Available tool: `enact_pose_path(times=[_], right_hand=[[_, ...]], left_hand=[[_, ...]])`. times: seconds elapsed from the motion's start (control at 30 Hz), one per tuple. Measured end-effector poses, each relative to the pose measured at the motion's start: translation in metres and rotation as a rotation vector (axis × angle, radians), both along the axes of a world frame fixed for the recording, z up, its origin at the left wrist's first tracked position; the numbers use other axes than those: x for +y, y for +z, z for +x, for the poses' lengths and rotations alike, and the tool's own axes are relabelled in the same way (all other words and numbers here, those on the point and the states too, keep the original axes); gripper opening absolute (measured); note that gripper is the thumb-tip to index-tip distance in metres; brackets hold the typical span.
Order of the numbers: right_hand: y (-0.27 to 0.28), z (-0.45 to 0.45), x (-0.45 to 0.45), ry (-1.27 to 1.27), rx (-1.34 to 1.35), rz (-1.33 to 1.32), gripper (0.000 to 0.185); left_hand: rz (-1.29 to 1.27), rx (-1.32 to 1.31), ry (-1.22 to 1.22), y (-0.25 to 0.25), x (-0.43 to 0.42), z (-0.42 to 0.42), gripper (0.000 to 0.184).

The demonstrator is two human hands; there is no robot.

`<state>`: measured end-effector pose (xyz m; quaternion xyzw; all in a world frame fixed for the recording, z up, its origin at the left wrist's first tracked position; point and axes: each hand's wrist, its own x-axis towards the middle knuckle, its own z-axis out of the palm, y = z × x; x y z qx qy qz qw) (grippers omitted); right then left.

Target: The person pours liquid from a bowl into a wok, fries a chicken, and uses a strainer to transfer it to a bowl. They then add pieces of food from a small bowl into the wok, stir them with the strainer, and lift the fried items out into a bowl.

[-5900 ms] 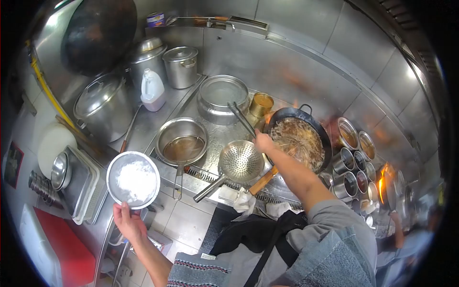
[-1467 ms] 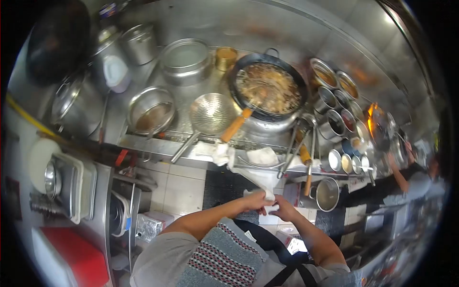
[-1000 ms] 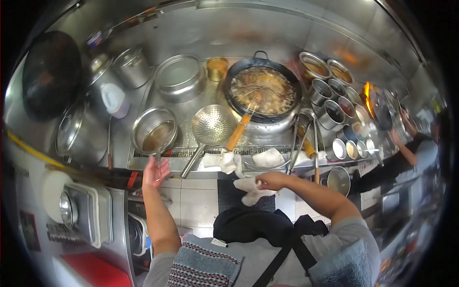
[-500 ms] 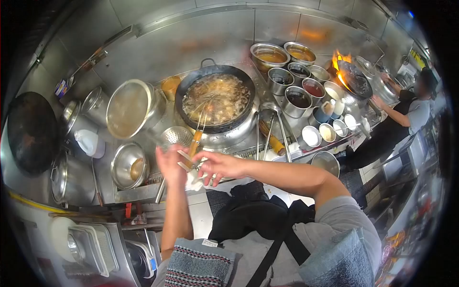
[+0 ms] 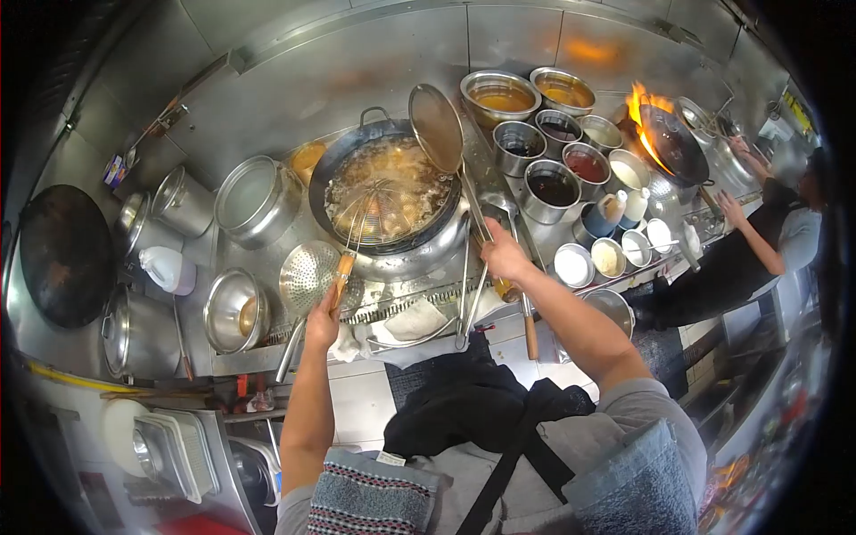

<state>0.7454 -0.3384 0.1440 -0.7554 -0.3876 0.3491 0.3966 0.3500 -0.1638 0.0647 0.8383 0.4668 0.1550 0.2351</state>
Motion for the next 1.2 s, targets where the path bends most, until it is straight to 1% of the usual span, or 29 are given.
enact_pose_path(times=[0.03,0.07,0.13,0.17,0.2,0.27,0.3,0.33,0.4,0.43,0.47,0.53,0.6,0.63,0.7,0.8,0.83,0.9,0.93,0.97,1.0,1.07,1.1,1.13,1.2], right_hand=[[0.013,-0.011,-0.004,-0.025,0.041,-0.058,0.063],[-0.001,-0.014,-0.003,-0.032,0.039,-0.058,0.063],[-0.044,-0.023,0.005,-0.04,-0.257,0.043,0.062],[-0.051,-0.034,0.006,-0.06,-0.282,0.037,0.06],[-0.054,-0.047,0.007,-0.063,-0.289,0.034,0.06],[-0.06,-0.081,0.007,-0.08,-0.214,0.023,0.064],[-0.051,-0.103,0.006,-0.088,-0.133,-0.054,0.061],[-0.034,-0.124,0.005,-0.099,-0.139,-0.058,0.061],[0.004,-0.162,0.004,-0.274,0.59,0.029,0.056],[0.015,-0.169,0.005,-0.265,0.76,0.094,0.052],[0.02,-0.175,0.005,-0.274,0.754,0.093,0.052],[0.029,-0.18,0.005,-0.342,0.85,0.131,0.046],[0.032,-0.18,-0.003,-0.323,0.823,0.139,0.046],[0.036,-0.181,-0.008,-0.315,0.831,0.156,0.045],[0.05,-0.181,-0.015,-0.323,0.798,0.141,0.045],[0.068,-0.176,-0.022,-0.333,0.86,0.184,0.045],[0.066,-0.168,-0.022,-0.294,0.848,0.179,0.045],[0.068,-0.153,-0.015,-0.254,0.806,0.161,0.045],[0.071,-0.145,-0.009,-0.229,0.766,0.15,0.044],[0.073,-0.138,-0.001,-0.211,0.766,0.167,0.038],[0.073,-0.126,0.008,-0.191,0.767,0.162,0.038],[0.067,-0.099,0.032,-0.052,0.71,0.136,0.039],[0.058,-0.086,0.045,-0.006,0.707,0.128,0.035],[0.052,-0.073,0.058,0.021,0.714,0.125,0.035],[0.036,-0.05,0.082,0.151,0.585,0.056,0.041]], left_hand=[[0.012,-0.003,-0.023,0.007,0.005,-0.002,0.064],[0.012,-0.006,-0.029,0.014,0.01,-0.007,0.064],[0.067,0.078,-0.051,0.042,0.022,-0.019,0.065],[0.043,0.116,-0.052,0.067,0.023,-0.023,0.064],[0.04,0.109,-0.056,0.084,0.027,-0.028,0.064],[0.011,0.275,-0.037,0.111,0.035,-0.036,0.062],[0.011,0.327,-0.036,0.124,0.036,-0.038,0.061],[0.009,0.32,-0.048,0.134,0.035,-0.04,0.061],[0.023,0.375,-0.082,0.147,0.036,-0.044,0.061],[0.063,0.366,-0.124,0.149,0.038,-0.047,0.06],[0.06,0.36,-0.133,0.151,0.036,-0.05,0.06],[0.009,0.308,-0.188,0.172,0.026,-0.051,0.058],[0.008,0.28,-0.208,0.166,0.03,-0.059,0.059],[-0.017,0.221,-0.231,0.158,0.033,-0.063,0.06],[-0.039,0.097,-0.276,0.127,0.042,-0.068,0.063],[-0.12,0.073,-0.248,0.12,0.029,-0.059,0.06],[-0.085,0.045,-0.272,0.106,0.028,-0.057,0.064],[-0.099,0.005,-0.247,0.081,0.02,-0.049,0.065],[-0.113,-0.031,-0.237,0.08,0.013,-0.042,0.066],[-0.1,0.022,-0.233,0.081,0.005,-0.037,0.067],[-0.097,0.02,-0.213,0.081,-0.001,-0.032,0.067],[-0.09,-0.07,-0.215,0.081,-0.011,-0.023,0.067],[-0.13,-0.037,-0.197,0.093,-0.017,-0.016,0.066],[-0.123,-0.032,-0.172,0.097,-0.02,-0.013,0.066],[-0.111,-0.008,-0.178,0.101,-0.029,-0.007,0.065]])
